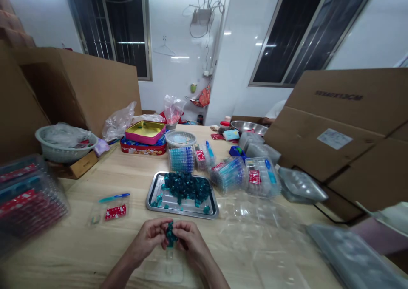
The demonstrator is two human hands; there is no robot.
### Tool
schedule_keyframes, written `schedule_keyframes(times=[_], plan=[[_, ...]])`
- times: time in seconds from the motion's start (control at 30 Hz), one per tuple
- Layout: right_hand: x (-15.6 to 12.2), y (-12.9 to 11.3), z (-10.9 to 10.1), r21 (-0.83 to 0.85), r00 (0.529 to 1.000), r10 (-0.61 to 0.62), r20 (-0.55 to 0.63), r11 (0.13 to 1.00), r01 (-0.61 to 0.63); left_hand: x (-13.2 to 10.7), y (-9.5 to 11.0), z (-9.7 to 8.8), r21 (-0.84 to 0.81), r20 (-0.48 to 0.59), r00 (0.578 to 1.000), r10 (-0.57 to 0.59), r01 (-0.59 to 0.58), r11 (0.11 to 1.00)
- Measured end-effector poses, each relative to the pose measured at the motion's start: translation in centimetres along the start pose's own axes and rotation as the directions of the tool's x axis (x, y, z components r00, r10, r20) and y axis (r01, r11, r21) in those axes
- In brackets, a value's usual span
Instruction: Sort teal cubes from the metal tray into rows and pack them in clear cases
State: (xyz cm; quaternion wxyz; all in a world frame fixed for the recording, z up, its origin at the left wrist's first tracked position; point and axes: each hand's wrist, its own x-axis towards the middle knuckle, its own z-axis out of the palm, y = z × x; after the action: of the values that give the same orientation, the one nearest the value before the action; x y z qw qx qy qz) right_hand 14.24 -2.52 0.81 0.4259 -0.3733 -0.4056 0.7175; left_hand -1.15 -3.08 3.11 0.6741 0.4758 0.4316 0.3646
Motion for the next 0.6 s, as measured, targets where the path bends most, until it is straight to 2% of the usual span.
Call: schedule_keyframes(times=[0.07, 0.13, 0.23, 0.4, 0.6], plan=[[-0.3, -0.1, 0.0, -0.016, 1.000, 0.007, 0.010, 1.000, -0.007, -0.2, 0.4, -0.2, 0.049, 0.038, 0.999, -0.018, 0.016, 0.999], [-0.6, -0.2, 0.1, -0.020, 0.998, -0.005, -0.065, 1.000, 0.004, -0.4, 0.6, -0.3, 0.094, 0.027, 0.999, -0.030, 0.027, 0.995], [-1.1, -0.3, 0.1, -0.056, 0.984, -0.067, -0.163, 0.997, 0.058, -0.6, 0.5, -0.1, 0.071, -0.026, 0.999, -0.036, 0.038, 0.997], [-1.8, -0.5, 0.2, -0.214, 0.988, -0.139, -0.070, 0.969, 0.121, -0.5, 0.2, 0.5, -0.022, -0.025, 0.999, -0.045, 0.045, 0.999], [-2.1, -0.8, 0.5, -0.238, 0.988, -0.154, -0.027, 0.961, 0.143, -1.0, 0.8, 0.8, -0.139, 0.010, 1.000, -0.011, 0.012, 0.990]])
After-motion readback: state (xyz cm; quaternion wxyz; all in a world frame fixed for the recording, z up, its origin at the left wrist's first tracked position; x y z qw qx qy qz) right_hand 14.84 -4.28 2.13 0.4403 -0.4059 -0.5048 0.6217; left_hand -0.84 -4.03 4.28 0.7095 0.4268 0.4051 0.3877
